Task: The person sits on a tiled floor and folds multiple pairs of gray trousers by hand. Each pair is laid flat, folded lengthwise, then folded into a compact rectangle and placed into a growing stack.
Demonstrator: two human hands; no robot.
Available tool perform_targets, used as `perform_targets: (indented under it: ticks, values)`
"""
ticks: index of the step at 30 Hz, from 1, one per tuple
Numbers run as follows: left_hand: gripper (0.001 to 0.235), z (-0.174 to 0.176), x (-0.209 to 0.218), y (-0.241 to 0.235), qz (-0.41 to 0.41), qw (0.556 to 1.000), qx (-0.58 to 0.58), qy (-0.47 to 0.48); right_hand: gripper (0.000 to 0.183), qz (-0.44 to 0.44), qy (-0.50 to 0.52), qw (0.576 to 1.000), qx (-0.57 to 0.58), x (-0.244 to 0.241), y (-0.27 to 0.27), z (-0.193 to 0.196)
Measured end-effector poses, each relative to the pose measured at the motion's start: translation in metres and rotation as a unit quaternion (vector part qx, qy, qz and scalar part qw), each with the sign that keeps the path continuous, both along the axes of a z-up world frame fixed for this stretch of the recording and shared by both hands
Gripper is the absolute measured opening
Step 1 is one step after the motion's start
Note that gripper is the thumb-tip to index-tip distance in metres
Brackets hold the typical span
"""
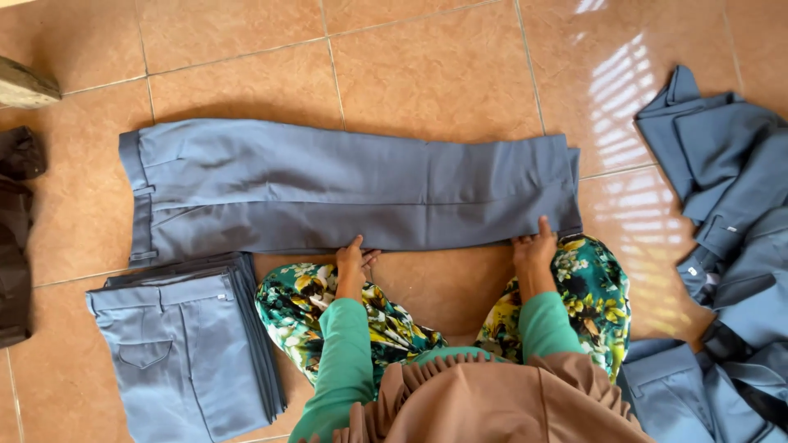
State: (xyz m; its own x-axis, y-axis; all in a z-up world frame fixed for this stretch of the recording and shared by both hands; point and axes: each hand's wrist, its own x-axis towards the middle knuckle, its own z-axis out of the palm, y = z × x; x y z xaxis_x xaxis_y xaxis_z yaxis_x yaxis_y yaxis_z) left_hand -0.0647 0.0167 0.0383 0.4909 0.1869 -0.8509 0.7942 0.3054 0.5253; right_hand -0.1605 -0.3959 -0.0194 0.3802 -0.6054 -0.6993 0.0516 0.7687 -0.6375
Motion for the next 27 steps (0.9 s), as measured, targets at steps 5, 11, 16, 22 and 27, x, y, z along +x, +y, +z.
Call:
perform_targets:
  ticks: [5, 11, 16, 22, 27]
  values:
    - [0.068, -0.027, -0.002, 0.003, 0.005, 1.000, 0.003, -0.019, 0.071, 0.010, 0.120, 0.962, -0.247, 0.027, -0.035, 0.083]
    - [0.062, -0.004, -0.006, 0.001, -0.009, 0.999, 0.018, -0.037, 0.080, 0.269, 0.300, 0.826, -0.393, 0.023, -0.022, 0.230]
    - [0.052, -0.018, -0.006, 0.001, -0.089, 0.994, 0.060, -0.020, 0.061, 0.424, 0.465, 0.617, -0.472, 0.028, -0.101, 0.136]
    - [0.054, 0.033, -0.019, -0.045, -0.493, 0.818, 0.272, -0.118, 0.087, 0.464, 0.443, 0.637, -0.428, 0.042, -0.103, 0.146]
    - [0.034, 0.044, -0.019, -0.104, -0.438, 0.755, 0.350, -0.341, 0.085, 0.434, 0.449, 0.670, -0.402, 0.051, -0.106, 0.106]
